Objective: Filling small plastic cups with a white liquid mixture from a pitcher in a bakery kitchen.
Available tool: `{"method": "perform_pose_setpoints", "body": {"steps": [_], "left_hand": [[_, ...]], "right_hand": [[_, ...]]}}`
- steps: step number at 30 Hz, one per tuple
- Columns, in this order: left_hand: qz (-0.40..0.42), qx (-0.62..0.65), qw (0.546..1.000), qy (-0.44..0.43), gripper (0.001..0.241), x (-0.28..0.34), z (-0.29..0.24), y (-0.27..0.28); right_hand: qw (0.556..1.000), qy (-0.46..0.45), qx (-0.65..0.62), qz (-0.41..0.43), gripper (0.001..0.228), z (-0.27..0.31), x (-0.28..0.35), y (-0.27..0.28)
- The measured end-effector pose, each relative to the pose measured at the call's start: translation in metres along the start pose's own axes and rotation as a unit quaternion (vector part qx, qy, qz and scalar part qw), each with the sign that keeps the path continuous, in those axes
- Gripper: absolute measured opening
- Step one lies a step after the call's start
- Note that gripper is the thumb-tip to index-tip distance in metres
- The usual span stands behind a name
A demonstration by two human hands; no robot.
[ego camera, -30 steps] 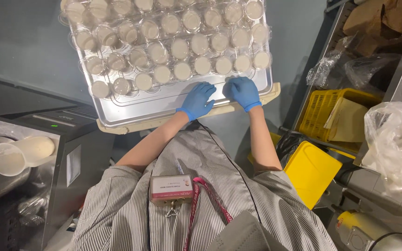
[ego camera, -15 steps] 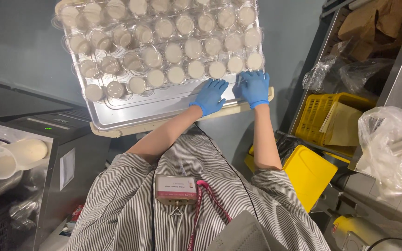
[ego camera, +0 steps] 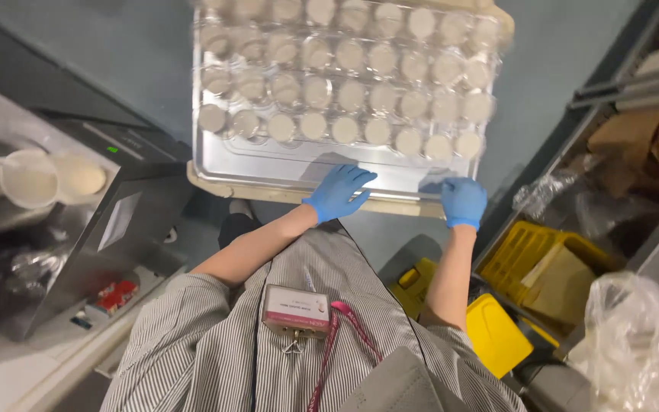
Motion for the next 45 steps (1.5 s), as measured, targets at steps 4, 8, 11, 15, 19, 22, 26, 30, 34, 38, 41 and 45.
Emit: {"method": "perform_pose_setpoints", "body": {"steps": [4,8,11,15,19,22,26,30,34,38,41,45], "left_hand": [[-0.140,-0.007,0.988,0.070,0.034,0.086,0.033,0.105],[-0.363,-0.077,0.915,0.160,0.016,0.210,0.080,0.190],[-0.504,-0.120,0.815,0.260,0.012,0.314,0.109,0.236],[-0.680,-0.077,0.608,0.403,0.010,0.466,0.150,0.273],[-0.702,-0.270,0.461,0.470,0.041,0.572,0.136,0.328],[-0.646,-0.315,0.456,0.525,0.062,0.617,0.151,0.366],[-0.509,-0.301,0.486,0.644,0.083,0.658,0.218,0.380],[-0.365,-0.228,0.524,0.735,0.085,0.679,0.275,0.363],[-0.401,-0.200,0.575,0.685,0.076,0.666,0.251,0.349],[-0.441,-0.356,0.735,0.372,0.067,0.566,0.156,0.341],[-0.396,-0.380,0.799,0.245,0.073,0.507,0.117,0.335],[-0.495,-0.322,0.805,0.063,0.093,0.445,0.047,0.388]], "right_hand": [[0.985,0.079,-0.105,-0.109,0.019,0.084,0.002,0.048],[0.938,0.153,-0.239,-0.201,0.022,0.206,-0.005,0.077],[0.913,0.235,-0.272,-0.192,0.021,0.310,0.004,0.075],[0.870,0.367,-0.307,-0.119,0.019,0.447,0.041,0.063],[0.826,0.449,-0.335,-0.057,0.022,0.558,0.094,0.051],[0.795,0.499,-0.345,-0.020,0.023,0.630,0.145,0.051],[0.743,0.558,-0.365,0.056,0.024,0.706,0.207,0.034],[0.711,0.601,-0.343,0.129,0.023,0.754,0.258,0.004],[0.756,0.525,-0.344,0.185,0.019,0.779,0.267,-0.038],[0.757,0.434,-0.382,0.304,0.042,0.774,0.273,-0.068],[0.749,0.454,-0.390,0.285,0.051,0.750,0.273,-0.053],[0.805,0.175,-0.522,0.220,0.034,0.677,0.204,-0.020]]}}
Point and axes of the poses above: each hand's wrist, its own x-axis away from the middle knuckle, its own y-axis out of the back of the hand, z = x × y, the point moved 10 cm from there along -x, towards the middle knuckle, and after that the axes turned 5 degrees about -z, right-handed, at the moved point
